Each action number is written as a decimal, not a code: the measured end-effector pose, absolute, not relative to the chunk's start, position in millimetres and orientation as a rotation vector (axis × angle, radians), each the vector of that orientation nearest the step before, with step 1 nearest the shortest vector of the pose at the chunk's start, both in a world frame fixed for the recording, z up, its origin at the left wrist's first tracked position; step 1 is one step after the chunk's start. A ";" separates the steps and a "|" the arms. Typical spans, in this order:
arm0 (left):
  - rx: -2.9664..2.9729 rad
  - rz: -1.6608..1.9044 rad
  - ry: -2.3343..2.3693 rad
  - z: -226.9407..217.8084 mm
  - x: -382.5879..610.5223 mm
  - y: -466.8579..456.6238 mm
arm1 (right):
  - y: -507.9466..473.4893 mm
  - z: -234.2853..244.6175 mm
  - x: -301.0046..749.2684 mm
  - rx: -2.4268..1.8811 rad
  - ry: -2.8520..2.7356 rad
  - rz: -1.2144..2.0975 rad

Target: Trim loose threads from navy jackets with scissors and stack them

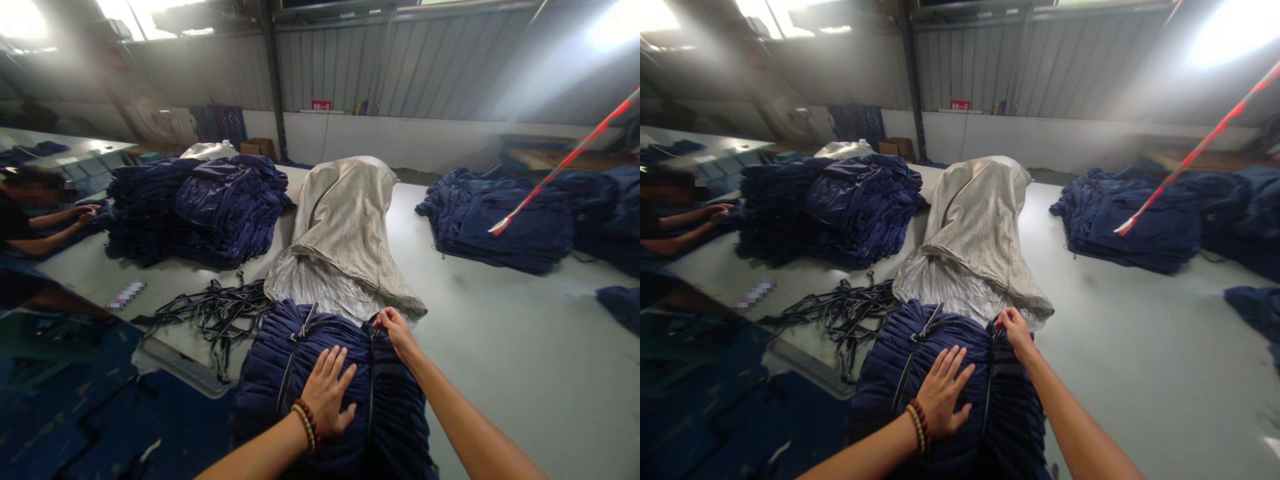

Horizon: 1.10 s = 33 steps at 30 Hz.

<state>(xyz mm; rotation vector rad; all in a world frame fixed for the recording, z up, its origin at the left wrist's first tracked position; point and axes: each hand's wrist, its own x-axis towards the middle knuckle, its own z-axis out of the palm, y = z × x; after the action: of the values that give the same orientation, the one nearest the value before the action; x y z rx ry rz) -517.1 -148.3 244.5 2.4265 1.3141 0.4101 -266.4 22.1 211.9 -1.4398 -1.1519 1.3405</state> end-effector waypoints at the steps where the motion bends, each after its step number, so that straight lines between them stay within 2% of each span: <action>1: 2.424 0.411 1.318 245.2 -517.2 -148.4 | 23.5 219.1 -268.8 -1.400 -1.143 1.328; 10: 2.421 0.417 1.329 239.2 -517.1 -145.8 | 65.7 347.5 -251.1 -1.191 -1.308 1.106; 13: 2.423 0.418 1.321 237.6 -515.2 -142.3 | 71.7 364.0 -250.6 -1.262 -1.508 1.108; 16: 2.419 0.407 1.319 238.4 -513.9 -138.9 | 58.1 343.0 -258.3 -1.459 -1.651 1.022; 21: 2.395 0.391 1.295 242.8 -514.9 -133.4 | -27.3 270.0 -282.9 -1.779 -1.785 0.866; 26: 2.366 0.400 1.276 247.1 -513.8 -131.1 | -114.9 221.6 -300.5 -1.809 -1.894 0.707; 30: 2.312 0.421 1.225 258.3 -519.1 -125.2 | -129.9 205.6 -293.6 -1.748 -1.941 0.517; 33: 2.221 0.563 1.294 275.0 -539.1 -110.0 | -126.2 198.0 -286.9 -1.708 -1.993 0.427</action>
<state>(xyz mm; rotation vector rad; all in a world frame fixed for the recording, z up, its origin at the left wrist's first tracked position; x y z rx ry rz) -539.1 -110.0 275.0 2.2212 1.2938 0.5633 -286.9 -126.2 198.0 -1.7083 -1.9934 0.4272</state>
